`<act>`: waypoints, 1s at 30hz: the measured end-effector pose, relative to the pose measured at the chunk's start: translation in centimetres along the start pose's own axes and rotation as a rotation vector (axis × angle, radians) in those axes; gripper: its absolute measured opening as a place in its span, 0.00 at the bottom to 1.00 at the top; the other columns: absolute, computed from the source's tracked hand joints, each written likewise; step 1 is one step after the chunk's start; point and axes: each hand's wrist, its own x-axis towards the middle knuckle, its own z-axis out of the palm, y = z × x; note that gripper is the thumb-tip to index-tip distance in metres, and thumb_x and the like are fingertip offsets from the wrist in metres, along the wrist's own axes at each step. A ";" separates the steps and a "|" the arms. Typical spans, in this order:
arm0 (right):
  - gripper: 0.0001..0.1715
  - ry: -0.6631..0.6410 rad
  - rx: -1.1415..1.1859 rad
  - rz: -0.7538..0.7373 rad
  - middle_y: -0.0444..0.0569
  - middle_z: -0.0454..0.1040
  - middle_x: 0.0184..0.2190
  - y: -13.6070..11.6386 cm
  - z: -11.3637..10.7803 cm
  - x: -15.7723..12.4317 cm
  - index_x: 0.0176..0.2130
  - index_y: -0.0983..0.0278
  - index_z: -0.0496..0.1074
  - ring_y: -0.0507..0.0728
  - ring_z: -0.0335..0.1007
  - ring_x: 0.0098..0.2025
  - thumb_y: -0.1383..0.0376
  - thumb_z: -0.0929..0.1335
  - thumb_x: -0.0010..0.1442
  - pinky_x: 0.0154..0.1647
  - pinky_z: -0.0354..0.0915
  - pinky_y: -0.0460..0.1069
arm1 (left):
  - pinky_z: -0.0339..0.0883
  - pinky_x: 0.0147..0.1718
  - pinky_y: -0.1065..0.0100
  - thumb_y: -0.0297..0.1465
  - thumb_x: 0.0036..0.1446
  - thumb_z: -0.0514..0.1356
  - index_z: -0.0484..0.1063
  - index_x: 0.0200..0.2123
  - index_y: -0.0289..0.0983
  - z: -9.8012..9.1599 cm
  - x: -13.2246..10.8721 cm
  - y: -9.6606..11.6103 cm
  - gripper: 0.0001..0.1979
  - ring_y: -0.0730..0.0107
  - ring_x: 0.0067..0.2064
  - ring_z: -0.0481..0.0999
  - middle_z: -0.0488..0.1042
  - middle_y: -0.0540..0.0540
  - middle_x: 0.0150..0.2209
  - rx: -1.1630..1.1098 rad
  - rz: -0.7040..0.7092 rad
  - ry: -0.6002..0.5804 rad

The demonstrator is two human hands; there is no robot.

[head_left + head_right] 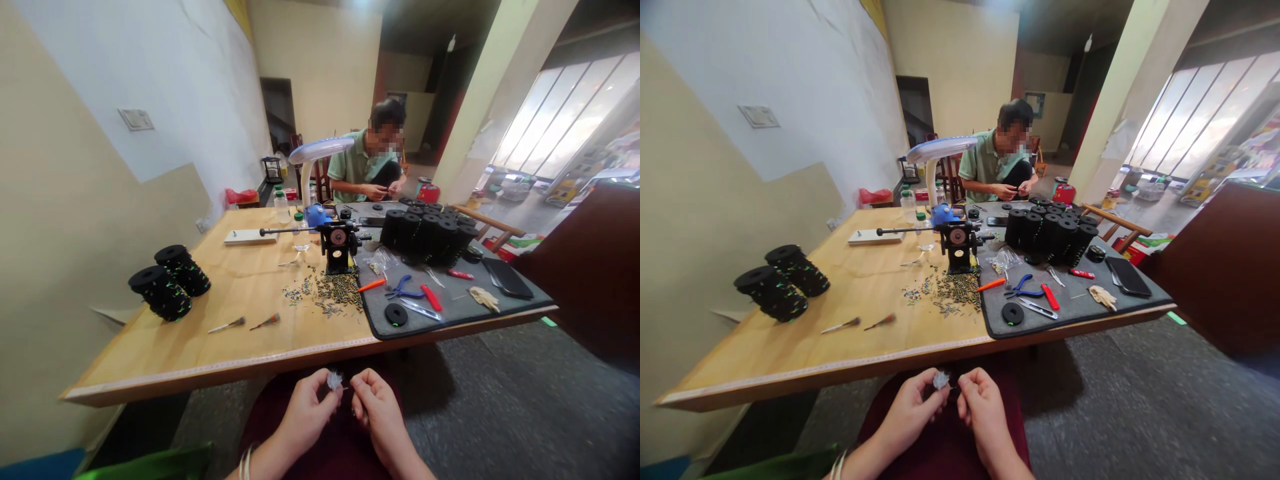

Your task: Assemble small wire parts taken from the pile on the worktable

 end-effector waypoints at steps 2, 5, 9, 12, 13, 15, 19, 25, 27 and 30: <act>0.25 -0.015 -0.003 -0.026 0.33 0.59 0.10 -0.1 0.1 0.0 0.26 0.63 0.62 0.44 0.43 0.12 0.46 0.69 0.50 0.14 0.40 0.41 | 0.58 0.24 0.73 0.31 0.52 0.59 0.68 0.24 0.36 0.1 0.0 0.0 0.06 0.73 0.24 0.64 0.67 0.52 0.21 -0.011 0.027 0.011; 0.24 -0.041 -0.042 -0.042 0.33 0.59 0.11 -0.1 0.3 -0.1 0.26 0.63 0.61 0.44 0.43 0.13 0.47 0.68 0.52 0.14 0.40 0.41 | 0.59 0.28 0.72 0.29 0.50 0.60 0.66 0.21 0.36 0.2 0.1 0.2 0.08 0.71 0.27 0.65 0.67 0.51 0.21 -0.006 0.066 0.031; 0.22 -0.106 -0.109 -0.016 0.34 0.61 0.11 -0.3 0.3 0.1 0.27 0.62 0.60 0.45 0.44 0.13 0.48 0.67 0.53 0.14 0.42 0.41 | 0.60 0.27 0.71 0.33 0.49 0.60 0.66 0.20 0.35 0.1 0.2 0.6 0.10 0.71 0.25 0.65 0.67 0.50 0.20 -0.005 0.023 0.008; 0.17 -0.166 -0.204 -0.034 0.35 0.63 0.12 -0.7 0.0 0.3 0.29 0.63 0.62 0.46 0.47 0.13 0.52 0.67 0.54 0.15 0.44 0.42 | 0.61 0.28 0.71 0.34 0.49 0.61 0.68 0.21 0.35 -0.3 0.3 0.8 0.10 0.70 0.26 0.66 0.69 0.49 0.21 0.006 0.014 0.020; 0.15 -0.188 -0.251 -0.048 0.36 0.63 0.13 -0.9 -0.1 0.4 0.29 0.63 0.63 0.46 0.48 0.14 0.55 0.67 0.54 0.16 0.45 0.42 | 0.61 0.29 0.70 0.33 0.49 0.61 0.68 0.22 0.35 -0.4 0.2 0.8 0.09 0.70 0.27 0.67 0.69 0.49 0.22 0.006 0.012 0.019; 0.10 -0.226 -0.360 -0.087 0.37 0.65 0.14 -1.3 -0.3 0.3 0.28 0.64 0.65 0.47 0.53 0.15 0.60 0.66 0.55 0.18 0.50 0.42 | 0.62 0.29 0.70 0.32 0.49 0.61 0.68 0.22 0.35 -0.7 0.1 0.8 0.08 0.69 0.28 0.67 0.69 0.49 0.22 0.008 0.010 -0.002; 0.08 -0.270 -0.561 -0.190 0.38 0.64 0.15 -2.2 -0.3 -0.2 0.24 0.64 0.67 0.48 0.57 0.19 0.68 0.65 0.54 0.22 0.53 0.43 | 0.59 0.29 0.71 0.29 0.47 0.62 0.68 0.21 0.34 -1.3 0.0 1.1 0.07 0.70 0.28 0.66 0.68 0.50 0.22 0.007 0.002 -0.069; 0.08 -0.353 -0.561 -0.247 0.37 0.63 0.16 -3.5 -0.2 -1.1 0.26 0.64 0.66 0.49 0.58 0.20 0.68 0.64 0.58 0.24 0.54 0.43 | 0.41 0.17 0.75 0.37 0.45 0.66 0.64 0.22 0.36 -2.2 -0.2 2.1 0.14 0.81 0.18 0.47 0.54 0.59 0.16 -0.363 -0.300 -0.261; 0.09 -0.382 -0.552 -0.282 0.38 0.65 0.18 -3.8 -0.5 -1.2 0.27 0.64 0.66 0.50 0.61 0.22 0.66 0.64 0.60 0.27 0.56 0.44 | 0.34 0.16 0.74 0.38 0.45 0.66 0.62 0.24 0.37 -2.3 -0.4 2.5 0.16 0.82 0.17 0.40 0.48 0.61 0.14 -0.519 -0.392 -0.339; 0.11 -0.407 -0.542 -0.353 0.42 0.70 0.22 -3.9 -0.9 -1.2 0.29 0.63 0.67 0.52 0.64 0.27 0.64 0.62 0.62 0.32 0.59 0.45 | 0.33 0.15 0.75 0.38 0.44 0.68 0.61 0.24 0.37 -2.4 -0.5 3.4 0.18 0.84 0.16 0.39 0.48 0.62 0.13 -0.667 -0.414 -0.386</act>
